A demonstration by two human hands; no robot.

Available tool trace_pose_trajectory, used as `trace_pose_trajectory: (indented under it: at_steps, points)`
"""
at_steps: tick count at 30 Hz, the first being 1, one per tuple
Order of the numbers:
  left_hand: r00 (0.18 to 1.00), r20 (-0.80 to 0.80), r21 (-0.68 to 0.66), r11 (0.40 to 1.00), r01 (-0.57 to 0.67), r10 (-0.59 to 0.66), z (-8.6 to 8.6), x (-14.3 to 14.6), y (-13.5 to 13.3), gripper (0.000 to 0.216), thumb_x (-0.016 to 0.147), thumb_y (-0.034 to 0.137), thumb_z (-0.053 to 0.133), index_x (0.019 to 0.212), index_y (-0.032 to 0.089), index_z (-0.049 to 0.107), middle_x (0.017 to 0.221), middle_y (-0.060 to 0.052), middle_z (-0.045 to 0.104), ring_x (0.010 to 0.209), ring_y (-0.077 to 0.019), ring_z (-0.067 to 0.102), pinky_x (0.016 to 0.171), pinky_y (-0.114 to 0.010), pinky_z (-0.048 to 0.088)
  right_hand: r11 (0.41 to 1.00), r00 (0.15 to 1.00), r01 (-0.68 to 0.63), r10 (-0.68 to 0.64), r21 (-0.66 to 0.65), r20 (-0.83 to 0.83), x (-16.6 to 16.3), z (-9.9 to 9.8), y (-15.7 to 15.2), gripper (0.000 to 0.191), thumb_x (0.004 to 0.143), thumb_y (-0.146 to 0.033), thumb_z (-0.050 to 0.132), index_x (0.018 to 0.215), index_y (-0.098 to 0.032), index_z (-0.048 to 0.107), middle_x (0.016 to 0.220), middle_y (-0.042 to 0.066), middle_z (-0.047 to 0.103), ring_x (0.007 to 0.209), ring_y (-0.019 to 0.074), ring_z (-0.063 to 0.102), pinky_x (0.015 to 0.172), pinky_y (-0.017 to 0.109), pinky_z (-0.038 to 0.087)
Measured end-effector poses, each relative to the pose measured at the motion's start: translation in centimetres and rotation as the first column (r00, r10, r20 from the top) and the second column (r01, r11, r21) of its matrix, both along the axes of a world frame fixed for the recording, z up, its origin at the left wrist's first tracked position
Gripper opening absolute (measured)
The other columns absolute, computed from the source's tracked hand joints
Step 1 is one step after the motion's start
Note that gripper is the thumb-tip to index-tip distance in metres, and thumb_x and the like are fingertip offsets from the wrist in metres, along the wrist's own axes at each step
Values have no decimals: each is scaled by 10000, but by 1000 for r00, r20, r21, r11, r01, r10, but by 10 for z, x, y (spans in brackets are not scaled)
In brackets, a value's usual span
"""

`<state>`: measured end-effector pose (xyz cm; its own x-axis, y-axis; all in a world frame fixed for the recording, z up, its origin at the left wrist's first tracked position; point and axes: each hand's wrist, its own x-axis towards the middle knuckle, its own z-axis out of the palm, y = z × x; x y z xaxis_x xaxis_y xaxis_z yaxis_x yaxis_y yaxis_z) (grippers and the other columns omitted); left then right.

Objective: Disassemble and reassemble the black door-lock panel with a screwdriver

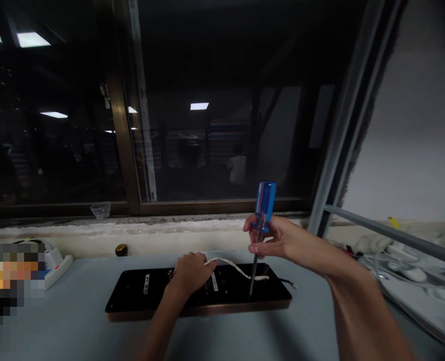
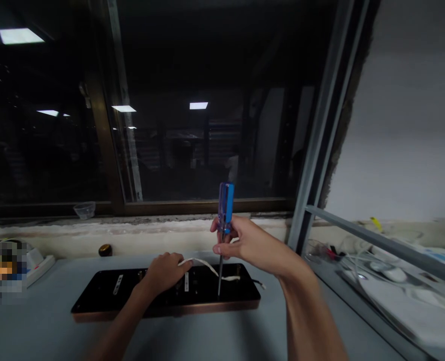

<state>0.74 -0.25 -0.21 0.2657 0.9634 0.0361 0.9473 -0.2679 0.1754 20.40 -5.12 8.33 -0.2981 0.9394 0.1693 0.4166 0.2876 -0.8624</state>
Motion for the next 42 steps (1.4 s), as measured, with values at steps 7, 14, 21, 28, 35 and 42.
trace_pose_trajectory:
  at_steps: [7, 14, 21, 28, 35, 42]
  points:
    - [1000, 4, 0, 1000, -2, 2, -2, -1, 1, 469, 829, 460, 318, 920, 164, 671, 938, -152, 674, 931, -311, 603, 786, -411, 440, 993, 988, -95, 86, -70, -126, -3, 5, -6, 581, 620, -288, 682, 1129, -195, 419, 700, -29, 542, 643, 124, 527, 615, 277, 415]
    - [1000, -15, 5, 1000, 7, -7, 0, -1, -1, 471, 838, 464, 314, 912, 164, 669, 933, -150, 673, 927, -303, 605, 779, -400, 444, 994, 984, -107, 107, 4, -141, 0, 1, -2, 567, 693, -362, 632, 1170, -194, 376, 756, -4, 566, 733, 144, 540, 696, 300, 417]
    - [1000, -6, 14, 1000, 10, -10, -1, -1, 0, 468, 839, 459, 316, 911, 161, 670, 933, -154, 674, 924, -310, 607, 777, -408, 446, 997, 999, 27, -25, 75, -36, -2, -2, 4, 248, 661, -353, 658, 786, -186, 525, 752, -3, 540, 668, 128, 512, 614, 274, 424]
    - [1000, -10, -8, 1000, 4, -4, 0, -1, 0, 488, 839, 469, 302, 929, 157, 666, 951, -154, 670, 934, -305, 603, 789, -399, 440, 996, 997, 34, -27, 87, -71, -2, 6, -6, 210, 657, -311, 657, 788, -185, 553, 733, -9, 555, 669, 128, 529, 626, 271, 435]
    - [1000, -20, 15, 1000, 15, -15, -1, -2, 0, 491, 841, 473, 296, 918, 166, 671, 931, -144, 676, 918, -290, 612, 782, -380, 446, 995, 999, 43, -40, 90, -31, -1, 7, -7, 200, 671, -331, 644, 769, -182, 554, 722, -3, 555, 658, 132, 525, 615, 277, 437]
    - [1000, -6, -5, 1000, 3, -3, 1, -1, -2, 473, 836, 461, 310, 912, 165, 672, 932, -152, 673, 917, -305, 610, 782, -400, 444, 995, 998, 38, -34, 89, -45, 0, 5, -5, 219, 672, -352, 650, 775, -187, 550, 733, -1, 551, 666, 136, 524, 622, 281, 435]
